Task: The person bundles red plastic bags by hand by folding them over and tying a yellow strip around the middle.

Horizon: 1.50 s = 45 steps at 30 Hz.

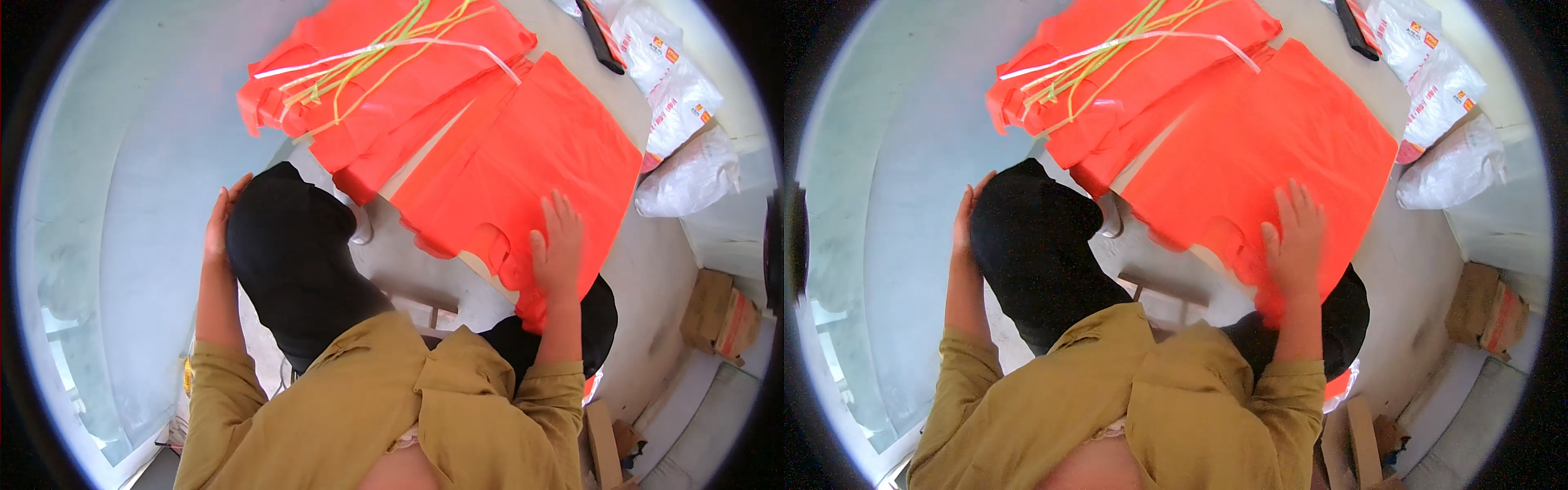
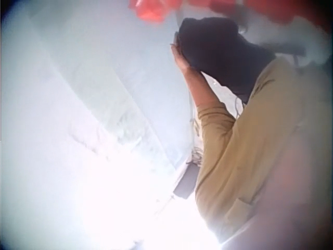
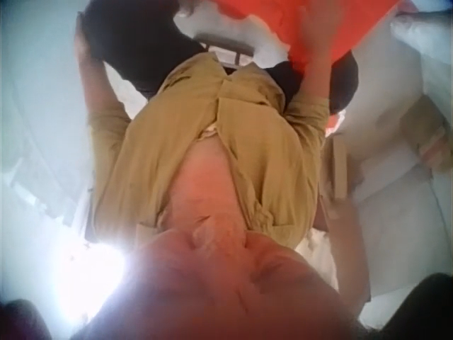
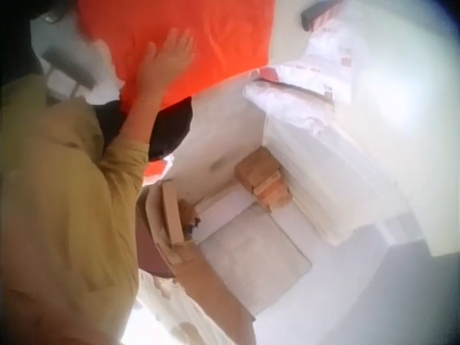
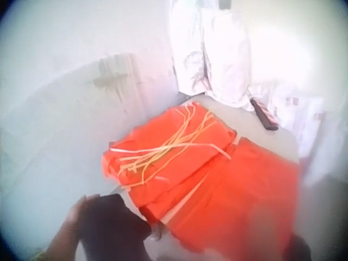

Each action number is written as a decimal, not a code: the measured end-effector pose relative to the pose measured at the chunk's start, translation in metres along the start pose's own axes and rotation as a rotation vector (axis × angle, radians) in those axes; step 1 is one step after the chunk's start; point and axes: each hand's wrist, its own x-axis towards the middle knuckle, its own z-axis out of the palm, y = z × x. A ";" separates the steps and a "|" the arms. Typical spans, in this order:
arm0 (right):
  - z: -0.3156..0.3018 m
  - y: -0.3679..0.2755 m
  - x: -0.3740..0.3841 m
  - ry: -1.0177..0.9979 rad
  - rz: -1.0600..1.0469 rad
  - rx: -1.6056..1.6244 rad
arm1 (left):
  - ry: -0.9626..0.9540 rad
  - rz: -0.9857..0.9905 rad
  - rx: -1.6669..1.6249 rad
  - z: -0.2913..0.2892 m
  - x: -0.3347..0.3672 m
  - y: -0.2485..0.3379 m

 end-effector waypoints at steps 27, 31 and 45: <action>0.021 -0.011 -0.024 -0.163 0.058 -0.112 | -0.085 -0.186 -0.116 -0.059 0.049 -0.071; -0.003 -0.015 -0.018 -0.003 0.227 0.754 | -0.063 -0.099 -0.066 -0.070 0.052 -0.059; -0.110 -0.222 -0.081 0.714 -1.399 0.210 | -1.133 -0.270 0.639 0.235 -0.130 -0.080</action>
